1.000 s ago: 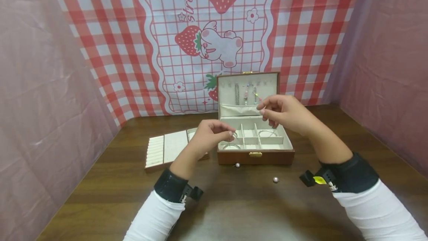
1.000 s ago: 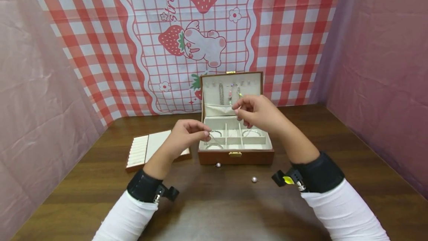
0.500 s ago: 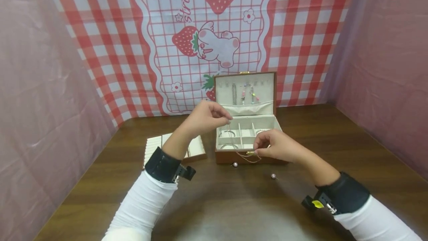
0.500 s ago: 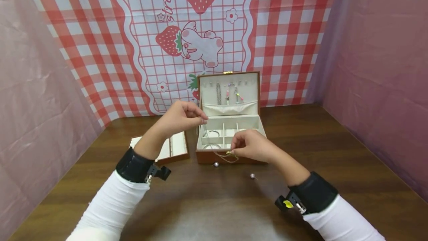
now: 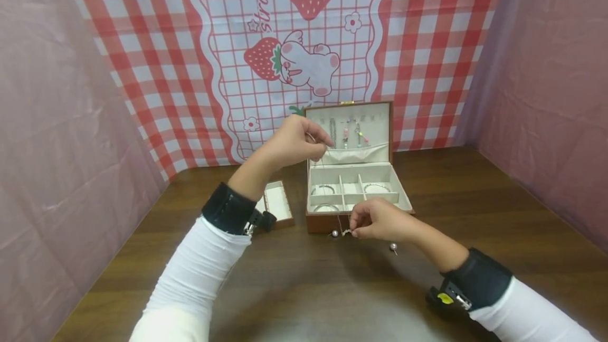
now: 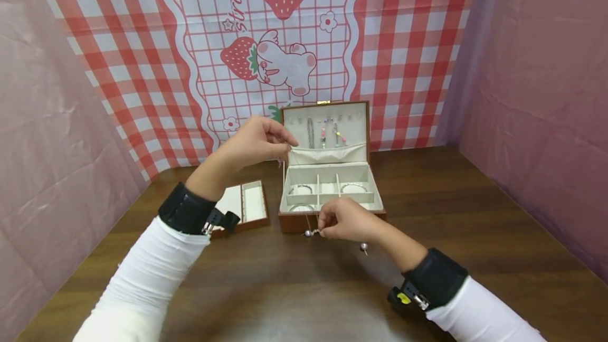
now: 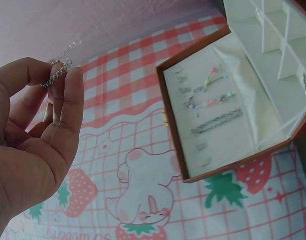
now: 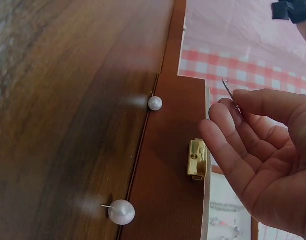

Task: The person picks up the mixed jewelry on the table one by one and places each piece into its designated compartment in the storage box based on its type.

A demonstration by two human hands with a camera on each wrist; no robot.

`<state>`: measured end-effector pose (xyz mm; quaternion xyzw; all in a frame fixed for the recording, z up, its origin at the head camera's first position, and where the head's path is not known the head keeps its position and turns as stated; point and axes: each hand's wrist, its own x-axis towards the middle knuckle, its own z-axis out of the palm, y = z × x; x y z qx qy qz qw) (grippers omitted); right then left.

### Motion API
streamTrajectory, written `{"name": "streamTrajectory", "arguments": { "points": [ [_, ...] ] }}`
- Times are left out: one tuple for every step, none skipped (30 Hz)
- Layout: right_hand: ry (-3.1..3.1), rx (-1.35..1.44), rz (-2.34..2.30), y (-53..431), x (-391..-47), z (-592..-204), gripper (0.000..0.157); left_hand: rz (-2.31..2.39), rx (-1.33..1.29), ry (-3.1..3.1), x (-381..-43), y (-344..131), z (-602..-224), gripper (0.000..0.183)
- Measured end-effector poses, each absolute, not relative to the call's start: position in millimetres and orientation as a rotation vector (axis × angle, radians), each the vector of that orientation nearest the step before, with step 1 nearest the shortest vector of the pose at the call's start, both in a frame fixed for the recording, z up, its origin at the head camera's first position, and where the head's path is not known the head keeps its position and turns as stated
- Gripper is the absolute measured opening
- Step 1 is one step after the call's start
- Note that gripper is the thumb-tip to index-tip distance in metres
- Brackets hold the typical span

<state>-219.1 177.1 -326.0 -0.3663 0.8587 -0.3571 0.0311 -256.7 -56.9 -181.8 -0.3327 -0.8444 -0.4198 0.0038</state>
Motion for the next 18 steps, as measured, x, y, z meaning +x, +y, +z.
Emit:
{"name": "streamTrajectory", "arguments": {
  "points": [
    [2.650, -1.129, -1.096, 177, -219, -326, 0.014, -1.286, -1.041, -2.656, -257, -56, -179, 0.016],
    [2.653, -1.129, -1.096, 177, -219, -326, 0.014, -1.253, -1.039, -2.661, -257, -55, -176, 0.016],
    [2.654, -1.134, -1.099, 178, -219, -325, 0.013, -1.220, -1.036, -2.668, -257, -54, -173, 0.015],
    [2.657, -1.133, -1.102, 179, -219, -324, 0.013, -1.186, -1.028, -2.674, -257, -54, -170, 0.014],
    [2.661, -1.127, -1.107, 180, -219, -323, 0.013, -1.154, -1.023, -2.677, -257, -54, -167, 0.014],
    [2.664, -1.123, -1.111, 181, -220, -321, 0.012, -1.127, -1.013, -2.684, -257, -54, -164, 0.013],
    [2.677, -1.117, -1.113, 183, -220, -319, 0.012, -1.100, -1.006, -2.687, -258, -55, -161, 0.013],
    [2.700, -1.101, -1.111, 186, -220, -317, 0.011, -1.074, -0.999, -2.690, -259, -55, -159, 0.012],
    [2.731, -1.077, -1.107, 189, -221, -315, 0.011, -1.056, -0.986, -2.697, -260, -55, -156, 0.012],
    [2.777, -1.046, -1.095, 192, -221, -312, 0.010, -1.039, -0.973, -2.702, -261, -56, -154, 0.011],
    [2.827, -1.020, -1.081, 195, -221, -309, 0.010, -1.019, -0.963, -2.706, -262, -56, -151, 0.011],
    [2.883, -0.994, -1.062, 199, -222, -306, 0.009, -0.999, -0.952, -2.708, -263, -57, -149, 0.010],
    [2.952, -0.961, -1.032, 204, -223, -303, 0.009, -0.970, -0.946, -2.705, -265, -57, -146, 0.010],
    [3.024, -0.933, -0.994, 208, -224, -301, 0.009, -0.942, -0.937, -2.704, -266, -57, -144, 0.009],
    [3.100, -0.906, -0.948, 213, -226, -299, 0.008, -0.910, -0.926, -2.701, -268, -58, -142, 0.009],
    [3.172, -0.874, -0.899, 218, -227, -298, 0.008, -0.868, -0.917, -2.694, -270, -58, -140, 0.009],
    [3.231, -0.840, -0.850, 223, -230, -297, 0.006, -0.822, -0.907, -2.686, -273, -59, -139, 0.008],
    [3.281, -0.793, -0.800, 228, -232, -297, 0.006, -0.783, -0.898, -2.678, -275, -60, -137, 0.008]
  ]
}}
